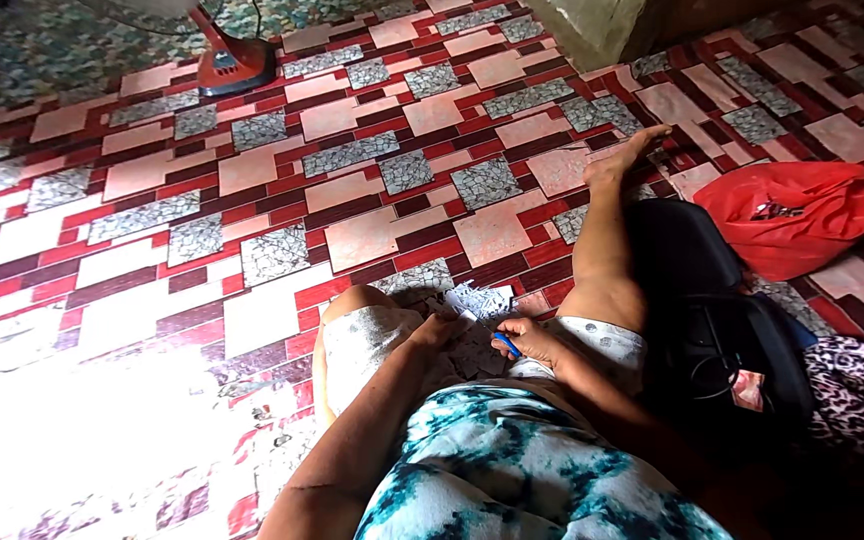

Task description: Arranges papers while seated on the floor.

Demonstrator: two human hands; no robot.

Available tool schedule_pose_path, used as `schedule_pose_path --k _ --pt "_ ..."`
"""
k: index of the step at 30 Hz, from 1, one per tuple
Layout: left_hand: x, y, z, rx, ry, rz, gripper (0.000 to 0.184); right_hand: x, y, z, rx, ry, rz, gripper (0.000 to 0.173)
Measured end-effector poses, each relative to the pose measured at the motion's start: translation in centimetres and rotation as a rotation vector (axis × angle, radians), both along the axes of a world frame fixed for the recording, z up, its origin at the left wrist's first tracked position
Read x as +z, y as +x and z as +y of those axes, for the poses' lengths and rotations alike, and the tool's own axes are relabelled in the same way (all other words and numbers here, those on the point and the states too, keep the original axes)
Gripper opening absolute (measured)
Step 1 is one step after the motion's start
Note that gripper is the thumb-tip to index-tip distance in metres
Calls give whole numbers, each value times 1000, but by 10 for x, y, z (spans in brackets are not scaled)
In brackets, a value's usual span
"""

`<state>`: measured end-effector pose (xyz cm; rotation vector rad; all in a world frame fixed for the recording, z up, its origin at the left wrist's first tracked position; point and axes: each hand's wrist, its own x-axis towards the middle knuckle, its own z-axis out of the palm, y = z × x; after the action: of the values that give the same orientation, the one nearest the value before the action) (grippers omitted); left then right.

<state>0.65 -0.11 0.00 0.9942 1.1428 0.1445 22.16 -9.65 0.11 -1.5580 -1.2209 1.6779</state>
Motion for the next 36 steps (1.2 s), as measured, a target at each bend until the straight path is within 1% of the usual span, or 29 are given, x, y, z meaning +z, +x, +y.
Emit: schedule_pose_path --k 3,6,10,14,23,27,30,36 --pt "1 0 0 8 4 -5 19 0 0 -1 -24 13 3 25" --pt "-1 -1 1 2 15 -26 19 3 1 0 -24 -30 3 23" --pt "-2 -2 1 10 12 -30 18 3 1 3 25 -83 -11 28" --pt "-5 -2 2 -11 13 -36 18 0 1 3 53 -74 -18 28" --pt "-5 0 1 -8 9 -22 19 2 1 3 41 -61 14 25" --pt "-3 0 1 -9 5 -24 18 0 0 1 10 -12 9 23" --pt "-1 0 1 -9 3 -21 18 -2 1 0 7 19 3 26" --pt "0 -1 1 17 11 -33 18 1 1 1 -4 -45 -32 27"
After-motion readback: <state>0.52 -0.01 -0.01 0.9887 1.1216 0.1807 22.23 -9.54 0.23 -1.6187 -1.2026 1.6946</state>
